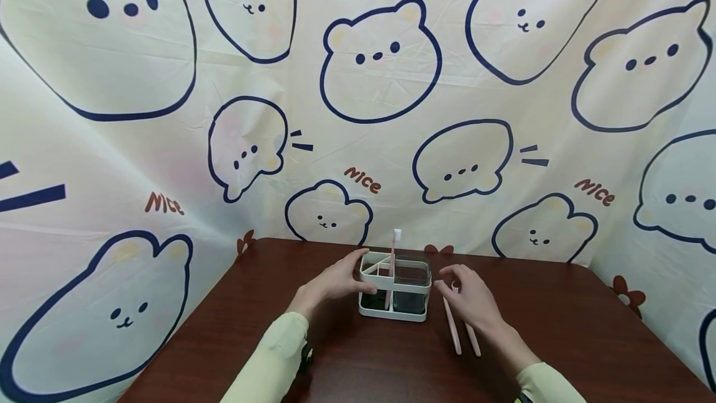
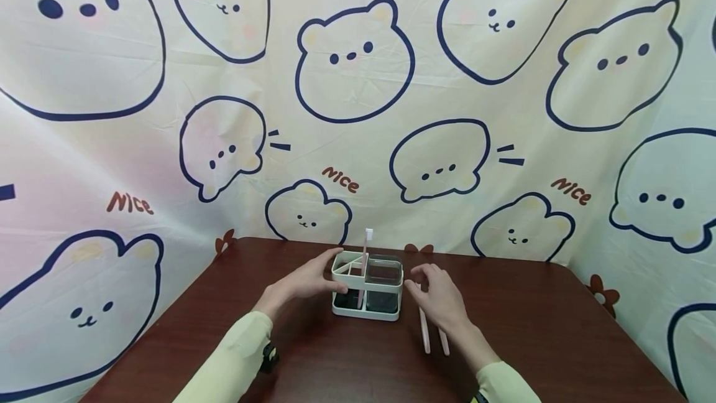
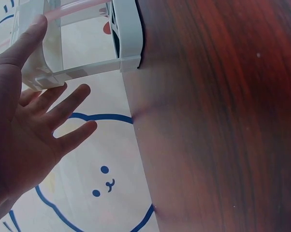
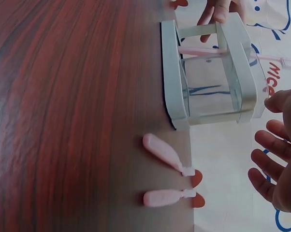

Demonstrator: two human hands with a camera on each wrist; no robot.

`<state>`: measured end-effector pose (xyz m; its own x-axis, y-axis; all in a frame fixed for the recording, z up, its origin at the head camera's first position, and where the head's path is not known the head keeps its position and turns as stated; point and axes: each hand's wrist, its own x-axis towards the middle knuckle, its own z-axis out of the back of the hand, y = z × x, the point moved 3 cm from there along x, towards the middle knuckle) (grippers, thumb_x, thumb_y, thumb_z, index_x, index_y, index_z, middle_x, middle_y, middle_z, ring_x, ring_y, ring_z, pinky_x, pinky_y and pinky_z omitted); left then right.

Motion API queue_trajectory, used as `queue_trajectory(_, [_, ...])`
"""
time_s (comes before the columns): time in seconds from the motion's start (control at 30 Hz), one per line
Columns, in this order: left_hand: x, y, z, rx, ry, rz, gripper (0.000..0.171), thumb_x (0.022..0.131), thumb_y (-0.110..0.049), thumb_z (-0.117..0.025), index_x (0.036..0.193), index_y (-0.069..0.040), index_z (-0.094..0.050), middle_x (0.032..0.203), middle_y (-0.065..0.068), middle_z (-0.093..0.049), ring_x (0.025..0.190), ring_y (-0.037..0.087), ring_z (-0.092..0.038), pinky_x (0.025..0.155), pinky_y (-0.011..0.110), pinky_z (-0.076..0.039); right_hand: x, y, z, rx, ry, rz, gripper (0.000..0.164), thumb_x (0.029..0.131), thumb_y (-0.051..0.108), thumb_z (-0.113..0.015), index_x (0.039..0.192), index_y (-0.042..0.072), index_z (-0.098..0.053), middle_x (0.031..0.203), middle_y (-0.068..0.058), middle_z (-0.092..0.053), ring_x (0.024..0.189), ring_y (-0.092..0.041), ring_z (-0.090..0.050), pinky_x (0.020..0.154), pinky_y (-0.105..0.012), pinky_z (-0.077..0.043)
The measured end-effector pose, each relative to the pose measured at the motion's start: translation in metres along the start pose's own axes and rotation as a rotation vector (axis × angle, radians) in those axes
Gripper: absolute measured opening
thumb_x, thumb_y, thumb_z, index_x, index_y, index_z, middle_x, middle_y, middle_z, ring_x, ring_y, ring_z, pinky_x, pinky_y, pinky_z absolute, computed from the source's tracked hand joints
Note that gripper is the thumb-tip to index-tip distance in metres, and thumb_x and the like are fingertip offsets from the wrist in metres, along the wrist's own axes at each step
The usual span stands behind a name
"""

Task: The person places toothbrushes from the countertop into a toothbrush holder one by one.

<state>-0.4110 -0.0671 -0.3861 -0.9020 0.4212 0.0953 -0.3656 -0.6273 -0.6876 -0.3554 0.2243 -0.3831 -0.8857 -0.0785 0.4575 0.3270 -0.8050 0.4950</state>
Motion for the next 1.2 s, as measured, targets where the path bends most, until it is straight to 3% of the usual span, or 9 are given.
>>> queue_trajectory(0.37, [0.0, 0.001, -0.001, 0.002, -0.001, 0.004, 0.094, 0.081, -0.044, -0.08, 0.155, -0.018, -0.029, 0.156, 0.011, -0.038, 0.136, 0.03, -0.045, 0.113, 0.059, -0.036, -0.007, -0.018, 0.002, 0.001, 0.079, -0.075, 0.035, 0.094, 0.041, -0.067, 0.114, 0.013, -0.066, 0.098, 0.0, -0.063, 0.088, -0.02, -0.058, 0.073, -0.03, -0.047])
queue_trajectory(0.73, [0.0, 0.001, 0.0, -0.006, 0.002, 0.002, 0.096, 0.08, -0.045, -0.081, 0.155, -0.017, -0.029, 0.156, 0.01, -0.039, 0.136, 0.03, -0.044, 0.112, 0.059, -0.037, -0.013, -0.034, 0.002, -0.045, 0.144, -0.088, 0.035, 0.092, 0.032, -0.07, 0.119, 0.01, -0.065, 0.096, 0.001, -0.062, 0.081, -0.012, -0.053, 0.07, -0.029, -0.045])
queue_trajectory(1.2, [0.0, 0.001, -0.001, -0.002, -0.002, 0.0, 0.095, 0.08, -0.044, -0.081, 0.155, -0.019, -0.029, 0.155, 0.01, -0.04, 0.135, 0.029, -0.046, 0.112, 0.059, -0.037, -0.023, -0.049, 0.002, -0.031, 0.233, -0.151, 0.034, 0.089, 0.025, -0.073, 0.115, 0.006, -0.065, 0.09, 0.0, -0.06, 0.079, -0.014, -0.052, 0.068, -0.029, -0.044])
